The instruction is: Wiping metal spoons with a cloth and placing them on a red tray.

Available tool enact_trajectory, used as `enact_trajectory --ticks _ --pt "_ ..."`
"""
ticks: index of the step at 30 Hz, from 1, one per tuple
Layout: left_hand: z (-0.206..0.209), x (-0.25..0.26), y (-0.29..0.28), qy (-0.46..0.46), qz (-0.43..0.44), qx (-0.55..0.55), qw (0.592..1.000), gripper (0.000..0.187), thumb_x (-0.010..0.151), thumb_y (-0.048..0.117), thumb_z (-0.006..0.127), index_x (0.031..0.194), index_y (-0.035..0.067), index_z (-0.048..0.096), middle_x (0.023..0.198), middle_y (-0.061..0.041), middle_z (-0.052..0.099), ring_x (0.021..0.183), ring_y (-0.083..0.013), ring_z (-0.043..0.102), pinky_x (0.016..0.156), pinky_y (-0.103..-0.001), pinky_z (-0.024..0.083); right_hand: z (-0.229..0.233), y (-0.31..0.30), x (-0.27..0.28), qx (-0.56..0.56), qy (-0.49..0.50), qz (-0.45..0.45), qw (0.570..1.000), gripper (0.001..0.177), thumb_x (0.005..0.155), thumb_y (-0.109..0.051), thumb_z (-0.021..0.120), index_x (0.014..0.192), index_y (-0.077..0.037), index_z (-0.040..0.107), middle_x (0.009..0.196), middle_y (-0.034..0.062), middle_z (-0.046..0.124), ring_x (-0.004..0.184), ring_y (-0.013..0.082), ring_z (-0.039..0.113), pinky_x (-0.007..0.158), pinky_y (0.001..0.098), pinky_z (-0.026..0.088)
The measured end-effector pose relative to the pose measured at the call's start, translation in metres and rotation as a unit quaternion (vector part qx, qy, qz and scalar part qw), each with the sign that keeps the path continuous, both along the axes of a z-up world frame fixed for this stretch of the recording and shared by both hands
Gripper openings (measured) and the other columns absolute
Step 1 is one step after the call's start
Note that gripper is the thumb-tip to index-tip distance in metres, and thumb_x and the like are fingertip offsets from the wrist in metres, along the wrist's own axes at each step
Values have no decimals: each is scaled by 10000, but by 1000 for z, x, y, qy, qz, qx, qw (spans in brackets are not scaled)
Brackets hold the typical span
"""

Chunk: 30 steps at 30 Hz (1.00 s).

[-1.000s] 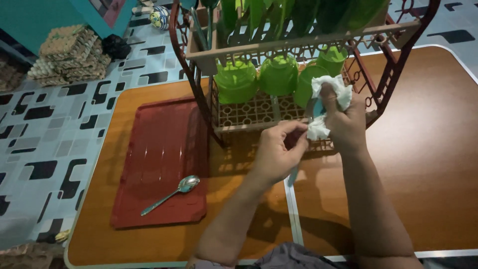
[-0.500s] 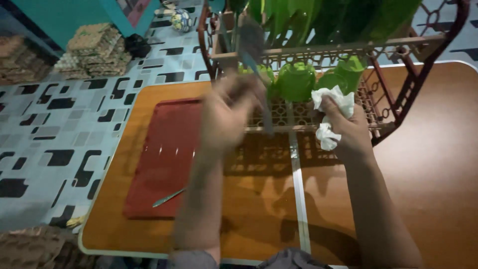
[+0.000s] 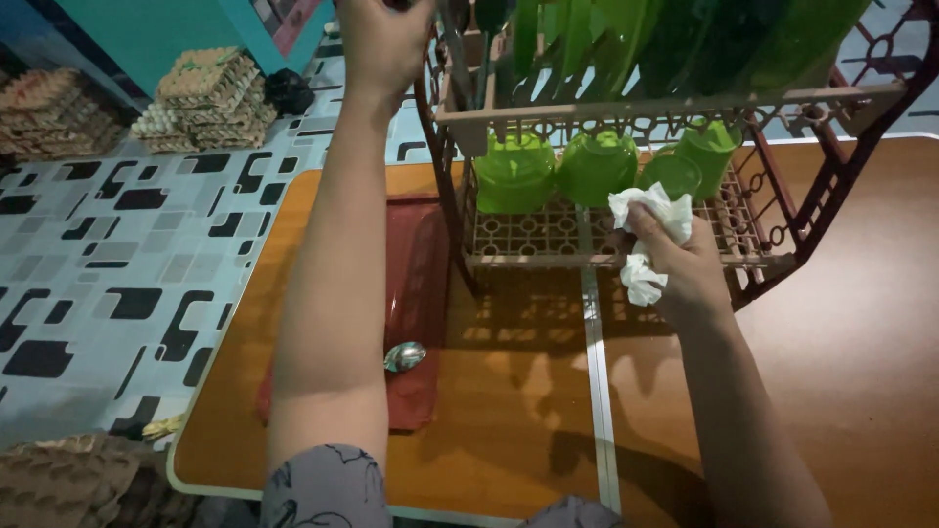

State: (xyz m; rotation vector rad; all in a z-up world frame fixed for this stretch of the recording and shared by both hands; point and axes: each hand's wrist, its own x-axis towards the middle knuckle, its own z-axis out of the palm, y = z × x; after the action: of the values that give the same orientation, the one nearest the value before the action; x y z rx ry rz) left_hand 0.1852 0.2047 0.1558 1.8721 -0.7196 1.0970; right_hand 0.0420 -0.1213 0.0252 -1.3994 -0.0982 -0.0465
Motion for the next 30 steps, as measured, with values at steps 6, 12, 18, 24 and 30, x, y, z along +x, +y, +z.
enact_trajectory --ticks 6,12,18,24,30 --pt "-15 9 -6 31 15 13 999 66 906 69 823 942 84 770 895 -44 779 810 -154 716 693 -324 598 -22 -5 15 11 16 -7 1000 182 963 -294 732 973 -124 668 770 -40 600 591 68 490 499 241 401" --pt "-21 9 -11 65 218 34 973 201 764 341 960 830 259 789 755 132 821 831 -137 777 880 -534 320 -2 5 2 -47 -52 29 997 214 1045 -268 625 958 -104 731 860 32 734 798 136 683 782 288 515" --pt "-29 20 -7 28 286 101 953 208 781 261 878 856 289 686 725 188 760 976 -201 640 855 -502 287 -6 5 4 -49 26 -19 998 155 988 -271 703 1048 -128 715 878 -8 703 757 102 631 689 255 474" --pt "-29 19 -7 12 297 138 945 230 734 194 863 713 290 655 663 171 684 786 -154 650 838 -470 300 -2 9 0 4 16 28 999 157 1014 -233 672 1014 -81 707 844 64 741 686 125 666 584 248 492" --pt "-35 -16 11 -19 282 77 956 495 901 434 943 1185 264 575 1134 -9 646 1096 -274 550 844 -409 262 -26 6 12 -58 -5 -1 998 141 1010 -305 691 987 -166 683 651 -126 442 523 8 329 467 226 232"
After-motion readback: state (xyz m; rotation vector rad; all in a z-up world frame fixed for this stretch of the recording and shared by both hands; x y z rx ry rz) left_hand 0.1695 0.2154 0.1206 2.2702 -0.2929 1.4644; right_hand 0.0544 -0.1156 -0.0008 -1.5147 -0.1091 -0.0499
